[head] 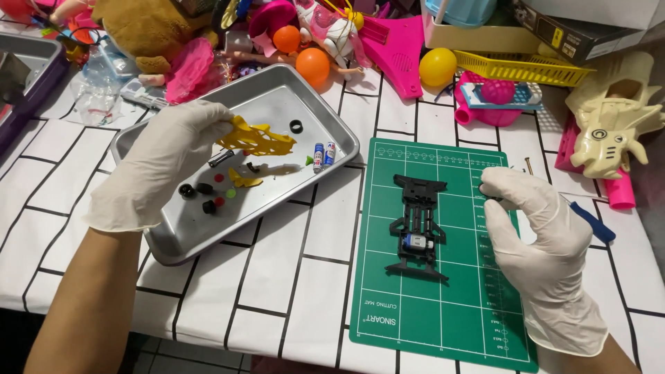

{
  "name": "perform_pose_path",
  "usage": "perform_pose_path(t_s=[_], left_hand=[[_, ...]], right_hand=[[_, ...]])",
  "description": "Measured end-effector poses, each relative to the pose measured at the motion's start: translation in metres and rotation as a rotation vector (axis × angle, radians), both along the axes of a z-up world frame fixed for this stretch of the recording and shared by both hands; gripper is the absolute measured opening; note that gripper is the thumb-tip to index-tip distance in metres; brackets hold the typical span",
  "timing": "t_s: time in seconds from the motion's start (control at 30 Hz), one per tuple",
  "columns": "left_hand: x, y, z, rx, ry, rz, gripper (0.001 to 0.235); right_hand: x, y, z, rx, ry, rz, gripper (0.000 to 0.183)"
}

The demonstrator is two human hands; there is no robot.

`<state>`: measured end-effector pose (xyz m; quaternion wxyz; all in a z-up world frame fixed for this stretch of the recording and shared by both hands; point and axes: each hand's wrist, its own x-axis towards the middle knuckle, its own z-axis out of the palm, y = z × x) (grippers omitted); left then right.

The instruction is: Assembling a toy car chassis by installing gears and a motor on a cutting mat.

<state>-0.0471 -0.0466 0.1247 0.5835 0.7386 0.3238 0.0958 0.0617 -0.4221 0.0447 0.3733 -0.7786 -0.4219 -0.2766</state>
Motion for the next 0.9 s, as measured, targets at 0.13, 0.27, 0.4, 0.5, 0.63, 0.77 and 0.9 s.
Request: perform_pose_path(t_s=[0.13, 0.27, 0.4, 0.5, 0.63, 0.77, 0.9], left_hand=[[0.004, 0.036, -0.036, 0.094, -0.074, -0.05, 0.014], [0.003, 0.084, -0.075, 0.604, -0.129, -0.32, 0.011], [-0.005, 0.099, -0.076, 0.581, -0.148, -0.29, 0.017], [-0.01, 0.081, -0.054, 0.548, 0.018, -0.098, 0.004], [-0.012, 0.11, -0.074, 0.68, -0.101, -0.078, 0.007], [-0.01, 0.118, -0.083, 0.743, -0.289, -0.045, 0.007], [-0.002, 0.124, -0.093, 0.918, -0.215, -0.017, 0.001]], right_hand=[[0.001, -0.001, -0.001, 0.004, -0.002, 0.007, 0.024], [0.001, -0.001, -0.002, -0.005, -0.001, 0.017, 0.027], [0.0, 0.0, -0.003, -0.011, 0.021, 0.02, 0.028], [-0.001, 0.001, -0.004, -0.013, 0.038, 0.017, 0.027], [-0.002, -0.001, -0.008, -0.025, 0.045, 0.03, 0.029], [-0.003, 0.0, -0.009, -0.047, 0.063, 0.003, 0.028], [-0.003, 0.001, -0.009, -0.067, 0.062, -0.005, 0.029]])
